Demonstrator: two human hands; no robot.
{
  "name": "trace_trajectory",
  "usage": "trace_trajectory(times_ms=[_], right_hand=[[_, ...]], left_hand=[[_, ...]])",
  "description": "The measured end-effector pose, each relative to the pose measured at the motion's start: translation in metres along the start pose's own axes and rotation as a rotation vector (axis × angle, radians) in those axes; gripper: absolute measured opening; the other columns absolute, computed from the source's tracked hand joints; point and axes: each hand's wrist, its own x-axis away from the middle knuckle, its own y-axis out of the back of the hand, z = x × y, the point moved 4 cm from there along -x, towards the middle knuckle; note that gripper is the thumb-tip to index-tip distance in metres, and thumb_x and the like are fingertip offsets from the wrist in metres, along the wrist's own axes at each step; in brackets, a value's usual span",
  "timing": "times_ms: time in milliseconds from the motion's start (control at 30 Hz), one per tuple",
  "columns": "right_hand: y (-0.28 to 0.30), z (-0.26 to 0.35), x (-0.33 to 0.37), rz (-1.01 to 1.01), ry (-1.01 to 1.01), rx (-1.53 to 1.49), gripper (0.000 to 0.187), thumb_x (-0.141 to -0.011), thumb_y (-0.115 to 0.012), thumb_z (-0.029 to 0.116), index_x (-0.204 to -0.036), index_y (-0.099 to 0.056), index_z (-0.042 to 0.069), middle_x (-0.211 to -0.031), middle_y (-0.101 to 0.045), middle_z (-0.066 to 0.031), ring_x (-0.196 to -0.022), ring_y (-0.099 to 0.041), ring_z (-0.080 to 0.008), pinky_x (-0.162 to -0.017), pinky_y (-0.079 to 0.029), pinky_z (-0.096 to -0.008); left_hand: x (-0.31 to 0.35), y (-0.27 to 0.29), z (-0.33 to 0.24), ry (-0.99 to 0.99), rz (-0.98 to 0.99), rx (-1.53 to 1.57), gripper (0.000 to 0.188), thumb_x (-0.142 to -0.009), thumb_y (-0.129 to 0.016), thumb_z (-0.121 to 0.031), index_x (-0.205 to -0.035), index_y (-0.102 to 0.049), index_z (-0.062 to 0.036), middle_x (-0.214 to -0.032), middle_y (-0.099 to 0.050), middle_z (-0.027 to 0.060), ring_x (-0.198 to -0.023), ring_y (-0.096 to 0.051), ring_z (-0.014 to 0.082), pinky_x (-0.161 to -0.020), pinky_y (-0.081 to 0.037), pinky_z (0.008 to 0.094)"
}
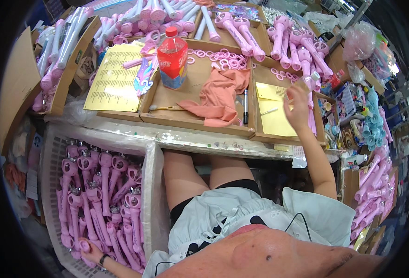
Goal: The person assembles pink bubble-blowing wands by attaching a clear plastic bubble head to the wand handle, wiping the wand with a cloth, and inserting a small pink ring into the head. The person repeats this sequence for multiple wands, placing finished units into a white basket.
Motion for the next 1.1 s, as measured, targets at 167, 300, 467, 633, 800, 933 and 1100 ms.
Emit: trace_trajectory(times_ms=[167,300,467,633,800,933,1100], right_hand=[[-0.005,-0.085,0.006,-0.387,-0.340,-0.047,0.070,-0.073,-0.075,0.020,-0.125,-0.036,-0.007,-0.128,-0.038,-0.0255,-0.119,-0.038,-0.0388,-0.101,-0.031,-0.0426],[-0.032,-0.128,-0.001,-0.389,-0.570,-0.177,0.096,-0.064,-0.082,0.029,-0.130,-0.026,-0.011,-0.128,-0.036,-0.0285,-0.119,-0.040,-0.0359,-0.102,-0.032,-0.0409],[-0.052,-0.127,-0.009,-0.197,-0.651,-0.505,0.091,-0.066,-0.080,0.022,-0.132,-0.025,-0.006,-0.123,-0.043,-0.0220,-0.115,-0.046,-0.0299,-0.098,-0.037,-0.0368],[-0.066,-0.091,-0.039,-0.209,-0.480,-0.619,0.093,-0.063,-0.082,0.022,-0.133,-0.026,-0.003,-0.122,-0.045,-0.0193,-0.114,-0.046,-0.0281,-0.097,-0.038,-0.0357],[-0.100,-0.062,-0.051,-0.073,-0.557,-0.604,0.088,-0.064,-0.081,0.027,-0.130,-0.031,-0.003,-0.123,-0.045,-0.0205,-0.116,-0.047,-0.0297,-0.099,-0.037,-0.0367],[-0.104,-0.059,-0.035,0.106,-0.444,-0.530,0.080,-0.070,-0.076,0.031,-0.130,-0.035,-0.003,-0.125,-0.046,-0.0224,-0.117,-0.047,-0.0317,-0.099,-0.038,-0.0382],[-0.071,-0.094,0.022,0.718,-0.221,-0.290,0.070,-0.080,-0.065,0.035,-0.136,-0.036,0.004,-0.138,-0.036,-0.0217,-0.127,-0.037,-0.0373,-0.104,-0.031,-0.0427]], left_hand=[[0.148,-0.092,0.027,0.138,0.340,0.056,0.053,-0.080,-0.053,0.001,-0.129,-0.034,0.0092,-0.120,-0.048,0.0195,-0.112,-0.047,0.0305,-0.102,-0.037,0.0442],[0.238,-0.175,0.086,0.037,0.652,-0.278,0.056,-0.080,-0.051,0.002,-0.132,-0.030,0.0025,-0.110,-0.049,0.0141,-0.109,-0.046,0.0289,-0.103,-0.036,0.0440],[0.293,-0.209,0.148,0.009,0.733,-0.583,0.073,-0.065,-0.060,-0.013,-0.130,-0.031,0.0011,-0.096,-0.051,0.0116,-0.093,-0.050,0.0244,-0.090,-0.039,0.0368],[0.340,-0.220,0.223,0.140,0.929,-0.599,0.070,-0.061,-0.060,-0.012,-0.126,-0.034,0.0004,-0.089,-0.051,0.0108,-0.084,-0.051,0.0235,-0.087,-0.042,0.0383],[0.379,-0.229,0.253,0.212,0.912,-0.534,0.065,-0.059,-0.056,-0.009,-0.120,-0.038,-0.0011,-0.085,-0.050,0.0100,-0.081,-0.051,0.0230,-0.085,-0.043,0.0383],[0.387,-0.226,0.248,0.245,0.918,-0.560,0.064,-0.060,-0.056,-0.009,-0.120,-0.038,-0.0016,-0.086,-0.050,0.0104,-0.082,-0.051,0.0228,-0.085,-0.043,0.0384],[0.376,-0.218,0.238,0.243,0.952,-0.589,0.063,-0.063,-0.062,-0.007,-0.121,-0.037,-0.0045,-0.086,-0.050,0.0094,-0.082,-0.051,0.0222,-0.087,-0.042,0.0400]])
